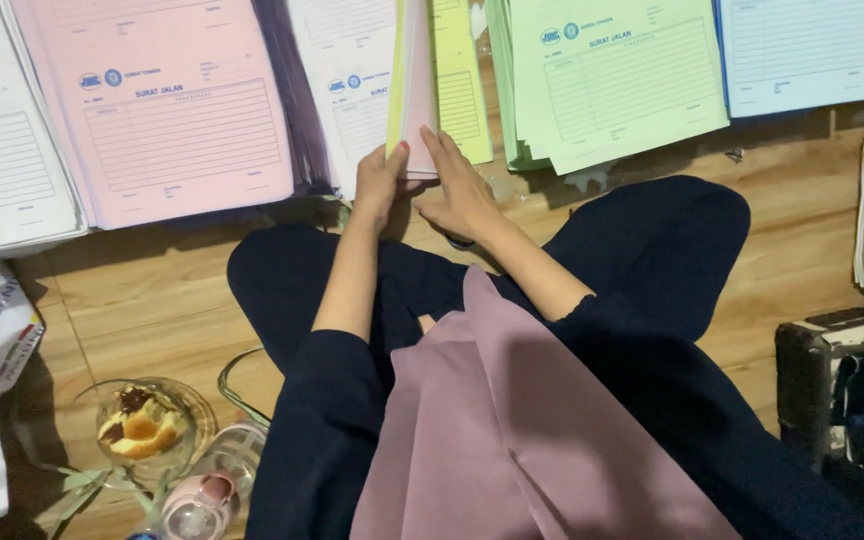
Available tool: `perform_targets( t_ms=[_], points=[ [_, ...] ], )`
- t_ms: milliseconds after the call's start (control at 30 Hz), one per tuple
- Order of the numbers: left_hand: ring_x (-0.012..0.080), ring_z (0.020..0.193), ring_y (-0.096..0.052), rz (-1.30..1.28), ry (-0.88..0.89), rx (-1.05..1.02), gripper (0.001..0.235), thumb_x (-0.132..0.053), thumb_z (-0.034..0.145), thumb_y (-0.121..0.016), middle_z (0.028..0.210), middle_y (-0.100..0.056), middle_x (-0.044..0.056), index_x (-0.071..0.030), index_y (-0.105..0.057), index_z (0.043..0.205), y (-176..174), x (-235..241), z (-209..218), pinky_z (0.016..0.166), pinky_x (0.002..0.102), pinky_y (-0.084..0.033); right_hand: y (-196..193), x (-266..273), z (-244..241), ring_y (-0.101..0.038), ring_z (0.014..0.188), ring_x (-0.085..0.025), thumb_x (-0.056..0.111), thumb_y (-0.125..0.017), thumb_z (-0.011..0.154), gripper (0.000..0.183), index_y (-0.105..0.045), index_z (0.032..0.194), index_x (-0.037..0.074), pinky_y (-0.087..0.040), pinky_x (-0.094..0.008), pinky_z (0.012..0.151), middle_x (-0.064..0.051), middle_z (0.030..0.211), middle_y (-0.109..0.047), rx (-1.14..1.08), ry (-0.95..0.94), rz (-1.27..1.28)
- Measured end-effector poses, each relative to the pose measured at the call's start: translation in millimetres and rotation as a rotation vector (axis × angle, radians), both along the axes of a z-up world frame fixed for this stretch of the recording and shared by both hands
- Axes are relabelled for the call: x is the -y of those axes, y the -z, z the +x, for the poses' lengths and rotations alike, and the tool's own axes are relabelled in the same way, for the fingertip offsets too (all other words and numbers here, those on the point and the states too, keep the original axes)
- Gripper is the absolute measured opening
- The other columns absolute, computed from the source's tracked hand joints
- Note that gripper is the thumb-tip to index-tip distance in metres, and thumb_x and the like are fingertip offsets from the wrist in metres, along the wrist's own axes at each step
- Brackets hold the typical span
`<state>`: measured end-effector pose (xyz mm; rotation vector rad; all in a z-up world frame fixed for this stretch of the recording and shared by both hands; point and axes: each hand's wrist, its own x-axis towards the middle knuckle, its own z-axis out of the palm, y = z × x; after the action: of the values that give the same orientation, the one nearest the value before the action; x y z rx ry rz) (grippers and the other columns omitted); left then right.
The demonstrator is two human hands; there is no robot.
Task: Sorting and organizing different colored paper forms into stacks while sitting on the floor.
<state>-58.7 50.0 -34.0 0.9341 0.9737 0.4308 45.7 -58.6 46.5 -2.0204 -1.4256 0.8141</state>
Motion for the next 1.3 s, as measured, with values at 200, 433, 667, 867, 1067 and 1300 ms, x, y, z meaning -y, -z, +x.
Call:
perform_targets(
  t_ms=[200, 433, 667, 867, 1067, 1300],
  points=[
    [0.0314, 0.097, -0.061, -0.096, 0.044, 0.027, 0.04, -0.03, 0.091, -0.052, 0.11, -0.057, 0.02, 0.0, -0.051, 0.118, -7.1, -0.1, 4.4, 0.073, 0.042, -0.058, 12.0, 5.9, 12.9, -0.04, 0.121, -0.041, 0.027, -0.068, 0.078, 0.076, -0.027, 0.14, 0.014, -0.036, -0.048, 0.098, -0.022, 0.134, -0.035, -0.057, 0.05, 0.15],
    [0.0252, 0.077, -0.066, -0.038, 0.144, -0.035, 0.035, -0.025, 0.09, -0.054, 0.091, -0.061, 0.015, 0.001, -0.053, 0.114, 15.6, -0.5, 5.8, 0.069, 0.038, -0.059, 19.4, 3.1, 22.5, -0.048, 0.114, -0.034, 0.027, -0.07, 0.08, 0.061, -0.037, 0.128, 0.008, -0.043, -0.039, 0.096, -0.016, 0.121, -0.044, -0.104, 0.136, 0.233],
    [0.0326, 0.079, -0.066, -0.074, 0.129, 0.005, 0.036, -0.021, 0.092, -0.049, 0.089, -0.057, 0.015, 0.003, -0.047, 0.118, 9.7, -1.9, 5.0, 0.068, 0.04, -0.059, 41.0, -0.7, 27.1, -0.051, 0.108, -0.042, 0.013, -0.046, 0.092, 0.038, -0.029, 0.125, 0.002, -0.047, -0.048, 0.088, -0.026, 0.115, -0.05, -0.265, 0.431, 0.304],
    [0.0354, 0.081, -0.066, -0.122, 0.112, 0.017, 0.038, -0.021, 0.091, -0.05, 0.093, -0.06, 0.02, 0.004, -0.046, 0.12, 16.3, -4.7, 5.9, 0.069, 0.041, -0.059, 97.8, 2.4, 44.7, -0.059, 0.097, -0.032, 0.007, -0.038, 0.092, 0.032, -0.033, 0.124, 0.002, -0.058, -0.035, 0.069, -0.025, 0.107, -0.054, -0.475, 0.649, 0.342],
    [0.0223, 0.077, -0.066, -0.17, 0.146, -0.048, 0.032, -0.017, 0.088, -0.048, 0.092, -0.063, 0.016, 0.003, -0.054, 0.111, -14.2, -6.9, 7.9, 0.069, 0.027, -0.057, 70.7, -6.0, 29.3, -0.054, 0.103, -0.025, 0.002, -0.045, 0.082, 0.046, -0.03, 0.126, 0.001, -0.045, -0.029, 0.08, -0.017, 0.123, -0.045, -0.229, 0.625, 0.343],
    [0.0241, 0.079, -0.067, -0.204, 0.12, -0.058, 0.032, -0.016, 0.088, -0.044, 0.093, -0.064, 0.018, 0.004, -0.054, 0.111, -16.2, -7.2, 9.3, 0.069, 0.029, -0.057, 61.6, -5.4, 26.8, -0.061, 0.093, -0.027, 0.002, -0.049, 0.079, 0.052, -0.028, 0.126, 0.007, -0.048, -0.032, 0.074, -0.018, 0.109, -0.058, -0.15, 0.573, 0.385]
  ],
)
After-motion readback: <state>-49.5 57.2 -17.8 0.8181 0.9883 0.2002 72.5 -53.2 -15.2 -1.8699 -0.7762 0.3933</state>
